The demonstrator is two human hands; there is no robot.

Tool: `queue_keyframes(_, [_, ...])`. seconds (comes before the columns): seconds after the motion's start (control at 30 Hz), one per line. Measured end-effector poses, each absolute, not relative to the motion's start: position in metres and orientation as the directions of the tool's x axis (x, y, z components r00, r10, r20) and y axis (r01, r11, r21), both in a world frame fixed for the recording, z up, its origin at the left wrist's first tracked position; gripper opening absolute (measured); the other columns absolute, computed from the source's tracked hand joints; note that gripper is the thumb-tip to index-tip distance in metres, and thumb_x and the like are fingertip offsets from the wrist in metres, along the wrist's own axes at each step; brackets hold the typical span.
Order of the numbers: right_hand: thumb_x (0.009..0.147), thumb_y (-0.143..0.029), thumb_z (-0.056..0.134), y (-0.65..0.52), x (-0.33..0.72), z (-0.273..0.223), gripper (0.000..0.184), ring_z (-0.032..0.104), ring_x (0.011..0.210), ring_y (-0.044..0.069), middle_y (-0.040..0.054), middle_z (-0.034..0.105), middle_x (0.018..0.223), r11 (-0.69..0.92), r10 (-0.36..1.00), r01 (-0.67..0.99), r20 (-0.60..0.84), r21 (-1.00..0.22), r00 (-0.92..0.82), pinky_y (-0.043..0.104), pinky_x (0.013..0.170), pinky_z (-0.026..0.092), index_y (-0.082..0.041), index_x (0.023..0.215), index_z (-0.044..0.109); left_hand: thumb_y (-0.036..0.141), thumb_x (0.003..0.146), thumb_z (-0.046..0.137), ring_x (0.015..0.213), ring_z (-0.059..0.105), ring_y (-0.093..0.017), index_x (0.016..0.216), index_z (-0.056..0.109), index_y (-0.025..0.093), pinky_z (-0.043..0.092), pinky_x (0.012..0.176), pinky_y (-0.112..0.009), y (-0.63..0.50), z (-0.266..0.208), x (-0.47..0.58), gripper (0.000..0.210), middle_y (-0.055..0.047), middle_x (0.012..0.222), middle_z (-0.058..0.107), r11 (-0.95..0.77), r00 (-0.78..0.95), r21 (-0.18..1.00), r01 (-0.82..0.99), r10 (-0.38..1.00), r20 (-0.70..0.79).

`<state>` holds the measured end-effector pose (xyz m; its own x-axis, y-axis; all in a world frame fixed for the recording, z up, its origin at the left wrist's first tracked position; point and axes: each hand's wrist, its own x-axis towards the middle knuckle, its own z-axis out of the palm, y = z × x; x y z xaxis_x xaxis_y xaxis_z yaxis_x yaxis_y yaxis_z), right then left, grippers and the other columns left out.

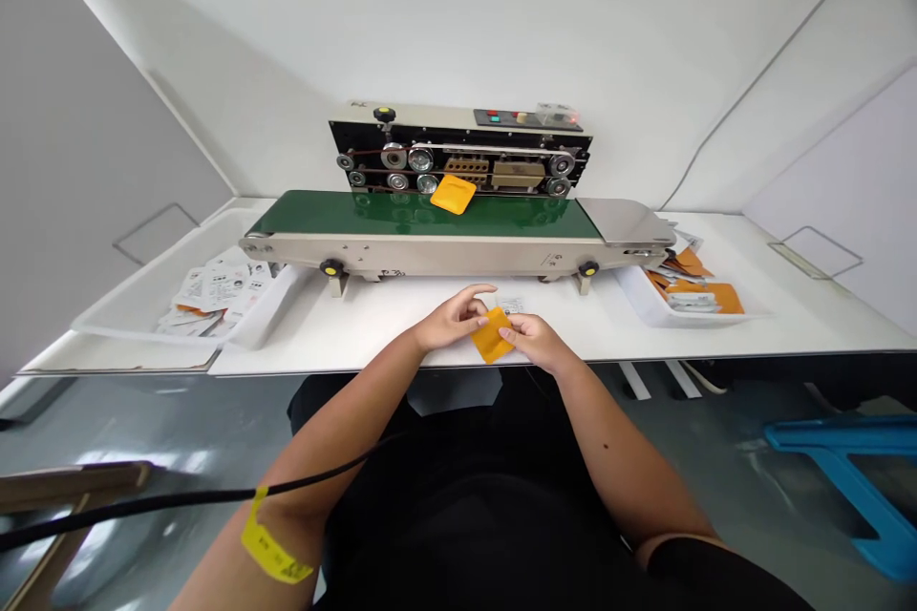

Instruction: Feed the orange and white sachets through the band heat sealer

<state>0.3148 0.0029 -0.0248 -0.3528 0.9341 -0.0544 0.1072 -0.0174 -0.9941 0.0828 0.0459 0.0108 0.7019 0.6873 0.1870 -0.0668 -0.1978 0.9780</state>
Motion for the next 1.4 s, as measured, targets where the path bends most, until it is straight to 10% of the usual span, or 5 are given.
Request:
queue_keyframes(0.5, [0.082,-0.061,0.077,0.007,0.32,-0.017,0.045,0.053,0.066,0.013,-0.0003,0.06,0.073,-0.114,0.905,0.022,-0.113,-0.993,-0.41,0.027,0.063,0.04,-0.018,0.079,0.065,0.049,0.084,0.08,0.055,0.052,-0.008,0.111,0.055,0.017,0.04,0.055,-0.02,0.047,0.01,0.085,0.049,0.004,0.07,0.062,-0.021,0.732,0.998,-0.059,0.679,0.057])
queue_keyframes(0.87, [0.085,-0.062,0.072,0.001,0.312,-0.015,0.042,0.058,0.063,0.016,0.0035,0.067,0.071,0.027,0.999,-0.037,0.029,-0.999,-0.045,0.028,0.057,0.041,-0.02,0.088,0.07,0.051,0.083,0.079,0.067,0.064,-0.013,0.108,0.049,0.021,0.05,0.064,-0.024,0.062,-0.006,0.083,0.049,0.001,0.081,0.067,-0.226,0.292,0.973,-0.035,0.929,0.226])
queue_keyframes(1.03, [0.084,-0.067,0.072,-0.008,0.284,-0.01,0.055,0.069,0.099,0.023,0.0112,0.072,0.121,-0.054,0.974,-0.165,-0.016,-0.985,-0.225,0.032,0.071,0.054,-0.025,0.12,0.068,0.039,0.096,0.066,0.098,0.069,-0.022,0.097,0.066,0.022,0.053,0.093,-0.04,0.058,-0.005,0.082,0.017,-0.009,0.106,0.076,-0.676,0.393,0.635,0.373,0.735,0.552])
queue_keyframes(1.2, [0.079,-0.065,0.076,-0.005,0.266,-0.008,0.057,0.069,0.082,0.02,0.0065,0.072,0.112,-0.069,0.998,-0.418,-0.065,-0.906,-0.025,0.03,0.058,0.052,-0.028,0.12,0.061,0.038,0.097,0.064,0.126,0.062,-0.026,0.117,0.07,0.025,0.043,0.113,-0.046,0.046,0.005,0.09,0.025,-0.011,0.134,0.07,-0.887,0.7,0.382,0.26,0.445,0.558])
queue_keyframes(1.4, [0.083,-0.056,0.076,-0.007,0.3,0.006,0.04,0.05,0.047,0.011,-0.0041,0.057,0.059,-0.221,0.919,0.036,-0.221,-0.975,-0.327,0.025,0.048,0.037,-0.02,0.096,0.066,0.051,0.093,0.065,0.136,0.05,-0.034,0.144,0.054,0.021,0.044,0.11,-0.05,0.046,0.012,0.078,0.059,-0.019,0.151,0.052,-0.758,0.471,0.592,0.272,0.642,0.605])
